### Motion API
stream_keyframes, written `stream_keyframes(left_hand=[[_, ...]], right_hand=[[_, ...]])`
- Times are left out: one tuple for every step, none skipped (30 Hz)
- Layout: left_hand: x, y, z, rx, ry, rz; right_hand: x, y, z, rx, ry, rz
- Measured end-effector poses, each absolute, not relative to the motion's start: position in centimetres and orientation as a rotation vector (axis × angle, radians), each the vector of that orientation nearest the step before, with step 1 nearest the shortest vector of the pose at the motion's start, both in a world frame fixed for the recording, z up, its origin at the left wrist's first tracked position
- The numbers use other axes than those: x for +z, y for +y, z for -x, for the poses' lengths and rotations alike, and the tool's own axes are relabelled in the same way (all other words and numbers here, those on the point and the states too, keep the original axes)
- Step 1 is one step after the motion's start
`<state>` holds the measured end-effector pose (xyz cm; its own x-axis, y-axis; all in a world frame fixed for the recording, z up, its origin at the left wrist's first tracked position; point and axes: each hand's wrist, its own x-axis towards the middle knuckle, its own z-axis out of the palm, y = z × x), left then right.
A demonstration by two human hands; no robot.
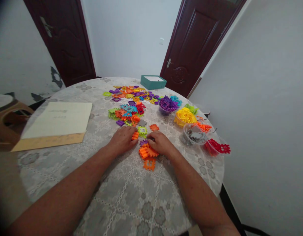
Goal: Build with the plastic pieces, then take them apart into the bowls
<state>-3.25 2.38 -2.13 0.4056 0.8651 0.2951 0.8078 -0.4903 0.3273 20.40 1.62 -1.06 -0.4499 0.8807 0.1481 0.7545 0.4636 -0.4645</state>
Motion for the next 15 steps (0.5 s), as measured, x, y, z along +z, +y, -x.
stream_keyframes(left_hand=[[-2.1,2.4,3.3,0.653,1.526,-2.511],[-2.1,2.5,3.3,0.657,1.536,-2.501],[-2.1,2.5,3.3,0.662,1.542,-2.492],[-2.1,2.6,3.3,0.663,1.546,-2.484],[-2.1,2.5,3.3,0.66,1.552,-2.475],[-2.0,2.5,3.3,0.655,1.555,-2.467],[-2.0,2.5,3.3,0.652,1.559,-2.458],[-2.0,2.5,3.3,0.653,1.564,-2.448],[-1.9,2.5,3.2,0.659,1.567,-2.437],[-1.9,2.5,3.2,0.669,1.568,-2.429],[-1.9,2.5,3.2,0.676,1.57,-2.421],[-1.9,2.5,3.1,0.68,1.574,-2.416],[-1.9,2.5,3.1,0.681,1.579,-2.415],[-2.0,2.6,3.1,0.68,1.583,-2.417],[-2.0,2.6,3.0,0.675,1.583,-2.425]], right_hand=[[-1.1,1.7,-20.6,0.492,-2.358,1.365],[-1.1,1.8,-20.8,0.505,-2.363,1.363],[-1.2,1.9,-21.0,0.51,-2.364,1.373],[-1.3,2.0,-21.3,0.507,-2.365,1.389],[-1.4,2.1,-21.5,0.497,-2.365,1.408],[-1.6,2.3,-21.8,0.484,-2.365,1.427],[-1.7,2.5,-22.1,0.472,-2.365,1.445],[-1.7,2.6,-22.4,0.46,-2.366,1.467],[-1.7,2.7,-22.8,0.445,-2.365,1.497],[-1.6,2.8,-23.2,0.421,-2.362,1.539],[-1.4,2.9,-23.6,0.392,-2.358,1.587],[-1.1,2.9,-24.0,0.363,-2.355,1.631],[-0.8,2.9,-24.5,0.343,-2.357,1.662],[-0.3,2.7,-24.8,0.341,-2.361,1.674],[0.2,2.5,-25.1,0.367,-2.367,1.667]])
